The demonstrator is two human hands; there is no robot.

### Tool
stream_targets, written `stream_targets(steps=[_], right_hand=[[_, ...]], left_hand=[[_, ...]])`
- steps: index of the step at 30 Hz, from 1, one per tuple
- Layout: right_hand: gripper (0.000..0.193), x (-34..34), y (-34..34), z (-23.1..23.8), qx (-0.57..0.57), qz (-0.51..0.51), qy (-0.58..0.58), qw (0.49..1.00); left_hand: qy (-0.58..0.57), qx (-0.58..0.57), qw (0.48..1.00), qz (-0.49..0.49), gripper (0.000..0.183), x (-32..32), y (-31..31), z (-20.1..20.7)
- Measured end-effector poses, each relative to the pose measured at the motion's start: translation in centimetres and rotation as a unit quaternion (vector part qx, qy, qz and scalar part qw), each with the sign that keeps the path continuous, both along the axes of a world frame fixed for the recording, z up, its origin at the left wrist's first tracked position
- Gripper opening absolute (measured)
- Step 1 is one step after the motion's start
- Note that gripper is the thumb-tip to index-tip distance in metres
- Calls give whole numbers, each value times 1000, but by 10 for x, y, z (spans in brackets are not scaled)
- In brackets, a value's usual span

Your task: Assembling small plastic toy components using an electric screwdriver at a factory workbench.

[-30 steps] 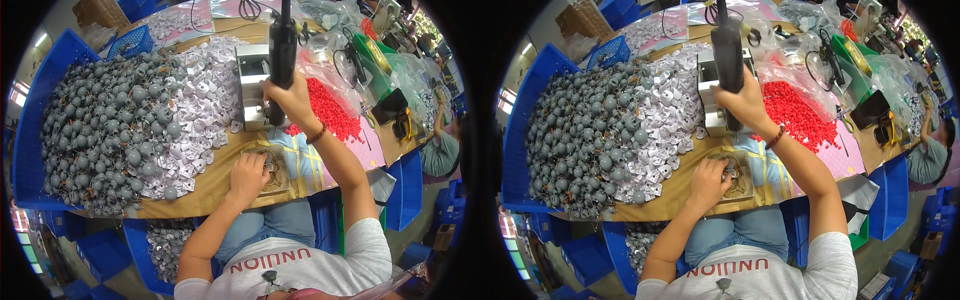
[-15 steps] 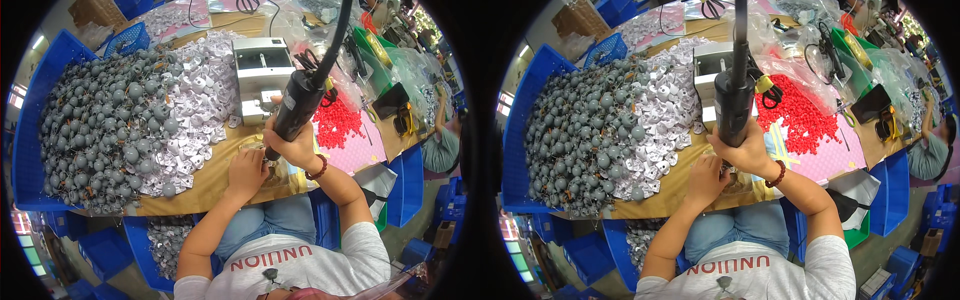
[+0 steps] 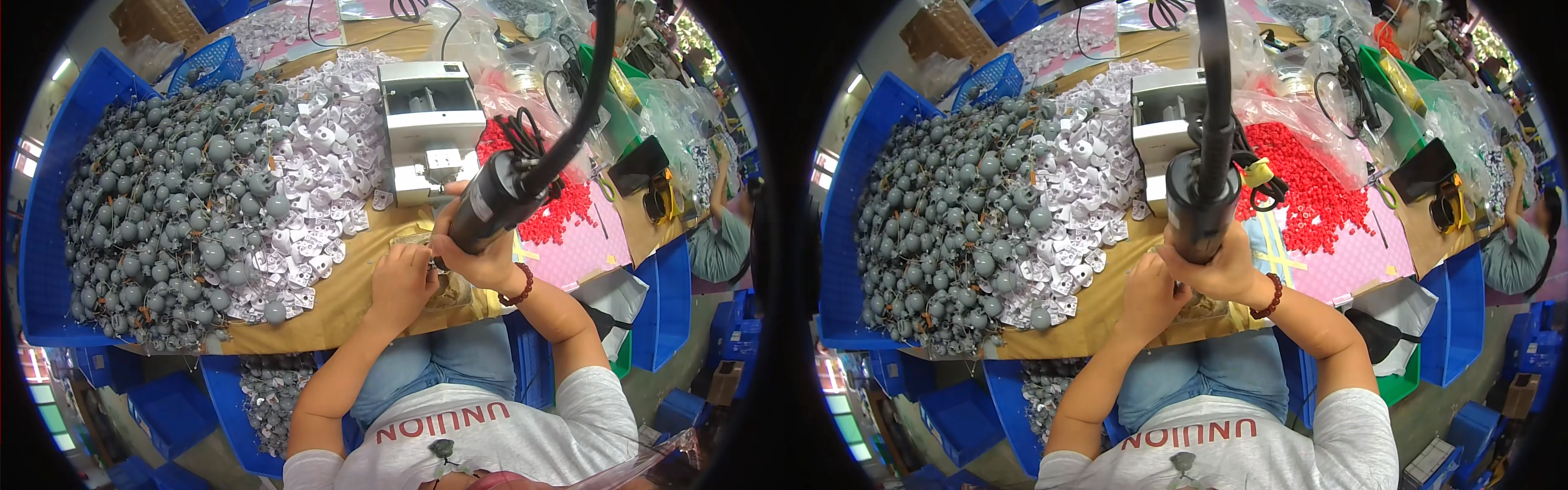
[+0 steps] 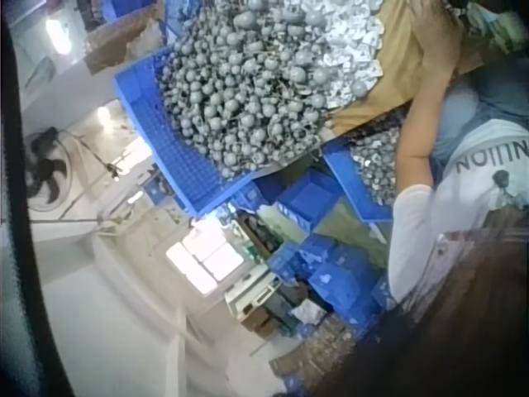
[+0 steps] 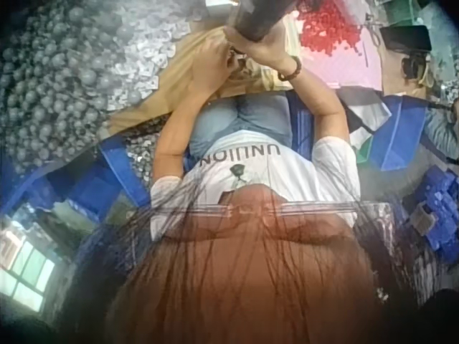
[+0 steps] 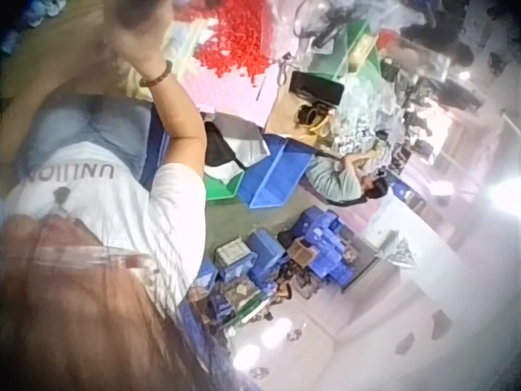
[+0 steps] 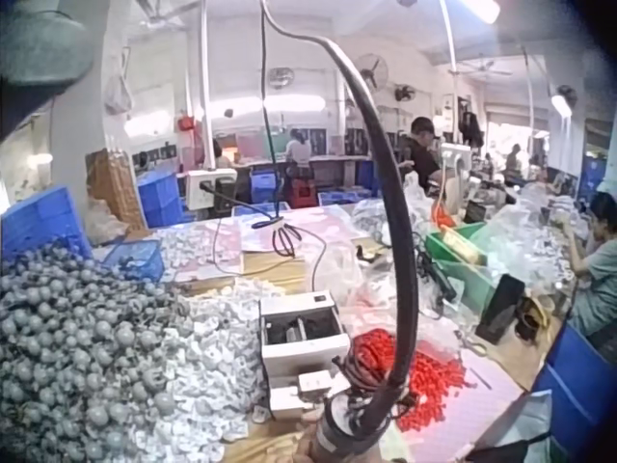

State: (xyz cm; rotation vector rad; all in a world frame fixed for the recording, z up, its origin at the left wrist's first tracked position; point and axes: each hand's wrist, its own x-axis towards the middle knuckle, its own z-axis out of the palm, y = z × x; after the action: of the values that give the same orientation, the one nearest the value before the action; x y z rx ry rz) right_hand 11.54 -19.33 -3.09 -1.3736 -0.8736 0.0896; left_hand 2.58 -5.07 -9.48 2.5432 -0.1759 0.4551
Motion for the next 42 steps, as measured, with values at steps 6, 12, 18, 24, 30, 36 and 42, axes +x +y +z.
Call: stream_targets(steps=[6, 12, 18, 24, 30, 36, 42], right_hand=[[63, -2, -6, -22, -19, 29, -80, 996], [28, -15, -2, -28, -23, -58, 53, 997], [44, -16, -5, -37, -30, 22, 73, 997], [70, -18, -13, -58, -104, 82, 112, 985], [72, -10, -15, -42, -130, 33, 80, 988], [24, 11, -11, -1, 58, -81, 206, 974], [53, 58, -43, -17, 139, -215, 258, 932]], left_hand=[[-3, -48, 999, -13, 32, 4, 1, 0], [1, -57, 998, -15, 33, 6, 0, -2], [32, -128, 991, -8, 38, 5, 0, 12], [68, -147, 987, -16, 45, 2, -1, 19], [67, -68, 995, -18, 45, 6, 1, -5], [117, -40, 991, 41, 40, 7, -11, 24], [95, -22, 992, 86, 43, 1, -20, 23]])
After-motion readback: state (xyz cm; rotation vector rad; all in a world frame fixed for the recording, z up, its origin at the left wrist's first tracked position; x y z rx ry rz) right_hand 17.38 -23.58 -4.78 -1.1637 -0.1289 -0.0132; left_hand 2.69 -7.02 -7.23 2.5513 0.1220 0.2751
